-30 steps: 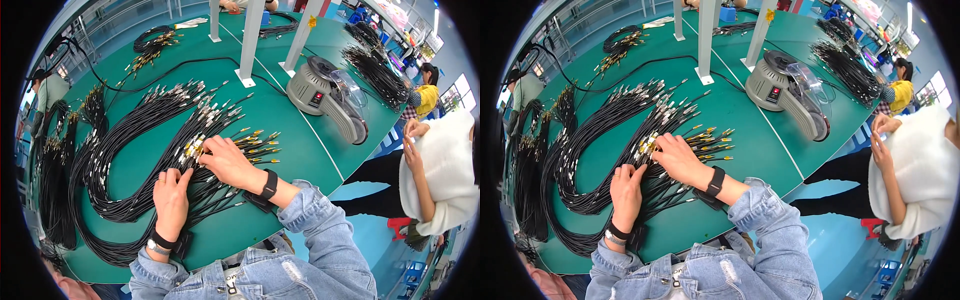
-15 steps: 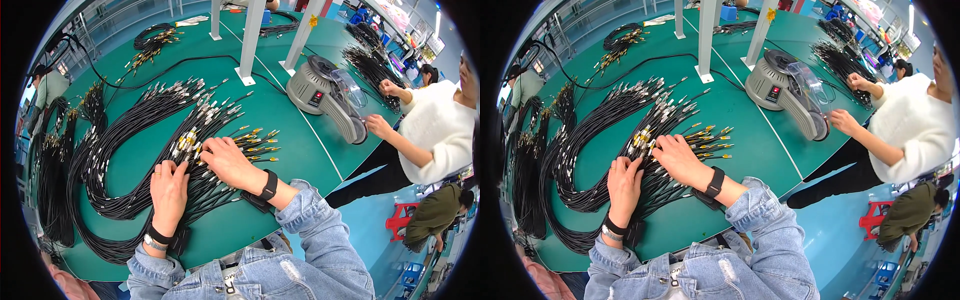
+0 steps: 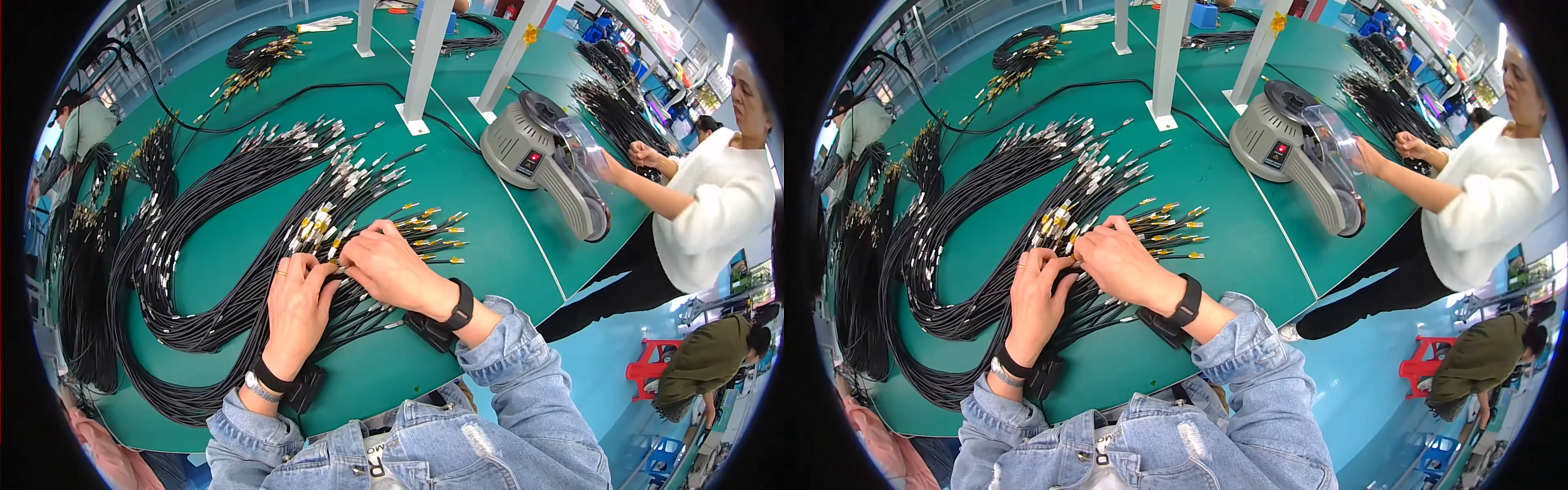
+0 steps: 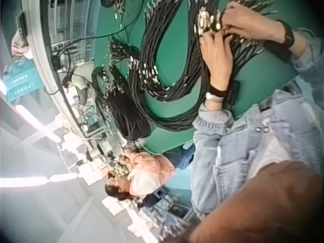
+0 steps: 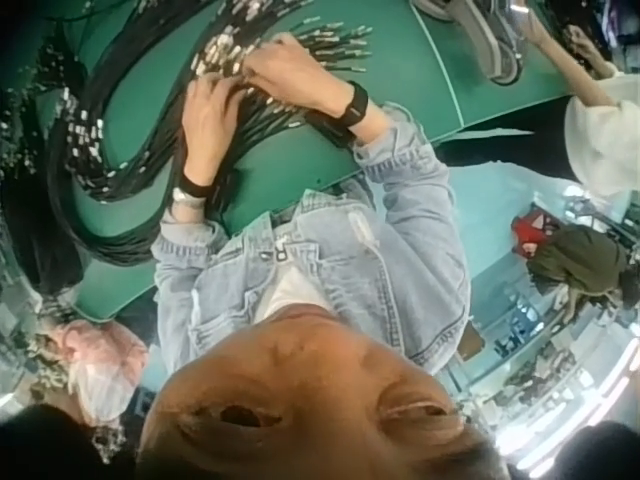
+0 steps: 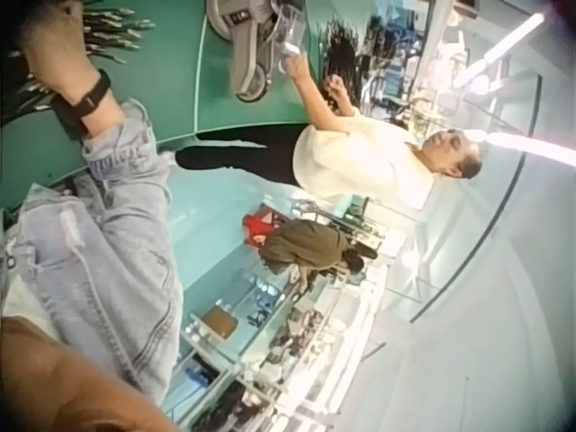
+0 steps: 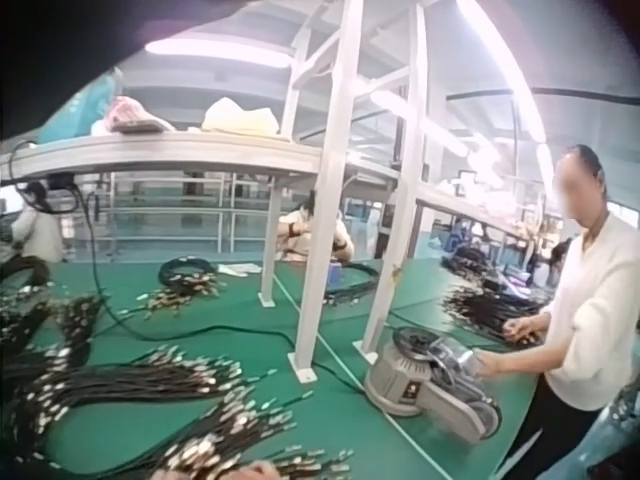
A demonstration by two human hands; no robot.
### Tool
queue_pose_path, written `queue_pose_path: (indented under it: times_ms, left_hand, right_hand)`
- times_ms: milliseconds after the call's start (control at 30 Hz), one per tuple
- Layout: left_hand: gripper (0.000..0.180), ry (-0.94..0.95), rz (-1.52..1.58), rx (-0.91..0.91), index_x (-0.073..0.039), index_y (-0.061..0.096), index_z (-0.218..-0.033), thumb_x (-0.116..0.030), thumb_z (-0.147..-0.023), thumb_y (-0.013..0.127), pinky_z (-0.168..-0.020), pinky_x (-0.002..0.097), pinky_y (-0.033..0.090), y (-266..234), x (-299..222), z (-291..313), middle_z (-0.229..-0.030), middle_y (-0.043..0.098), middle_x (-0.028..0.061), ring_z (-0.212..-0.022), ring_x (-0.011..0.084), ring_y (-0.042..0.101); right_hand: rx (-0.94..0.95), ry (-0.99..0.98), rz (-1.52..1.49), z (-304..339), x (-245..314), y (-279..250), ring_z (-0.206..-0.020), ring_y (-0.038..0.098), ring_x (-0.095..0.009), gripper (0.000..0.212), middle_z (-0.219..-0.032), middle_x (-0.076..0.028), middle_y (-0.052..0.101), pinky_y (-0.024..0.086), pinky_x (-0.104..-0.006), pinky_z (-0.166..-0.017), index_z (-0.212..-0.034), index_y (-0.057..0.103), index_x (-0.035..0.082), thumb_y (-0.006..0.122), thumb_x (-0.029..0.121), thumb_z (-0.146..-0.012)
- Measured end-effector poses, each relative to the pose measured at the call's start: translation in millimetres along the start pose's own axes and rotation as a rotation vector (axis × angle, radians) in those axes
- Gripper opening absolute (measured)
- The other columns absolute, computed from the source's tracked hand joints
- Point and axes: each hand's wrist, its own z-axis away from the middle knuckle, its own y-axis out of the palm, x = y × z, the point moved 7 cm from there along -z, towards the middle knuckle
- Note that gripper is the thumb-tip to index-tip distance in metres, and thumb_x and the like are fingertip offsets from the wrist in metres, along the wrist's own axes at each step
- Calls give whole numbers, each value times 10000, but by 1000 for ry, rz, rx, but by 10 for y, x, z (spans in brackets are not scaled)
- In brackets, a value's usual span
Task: The person gathers a bundle of cables, moves them to the side, and then picks up individual cables one at a time to press small connectors onto the ends.
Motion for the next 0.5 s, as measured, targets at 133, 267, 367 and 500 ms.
queue_pose_path:
  times_ms: [133,267,367,500]
  left_hand:
    - [185,-20,48,-50,-40,638,-890,-46,-722,715,-715,370,452,-30,22,-2,-904,542,83,-821,271,525]
    - [129,-27,48,-70,-37,640,-831,-47,-724,711,-696,366,451,-30,73,22,-865,552,79,-802,271,533]
    - [101,-21,22,-80,-37,646,-806,-52,-728,708,-684,362,450,-50,103,56,-831,565,70,-787,266,540]
    - [80,1,43,-81,-65,638,-818,-106,-769,687,-668,362,438,-63,127,95,-783,563,52,-772,252,543]
  right_hand:
    - [18,58,-231,-19,6,-50,-762,604,-230,43,-710,-91,602,427,-367,-816,-830,602,30,621,59,-807]
    - [101,376,-531,65,-215,61,-775,627,-182,112,-756,-92,636,479,-310,-742,-899,614,10,649,55,-803]
    - [110,433,-623,80,-258,85,-778,626,-156,133,-791,-87,649,491,-284,-713,-924,621,1,655,55,-808]
    - [68,411,-683,55,-178,117,-761,615,-125,164,-828,-54,660,494,-259,-702,-960,643,12,678,73,-812]
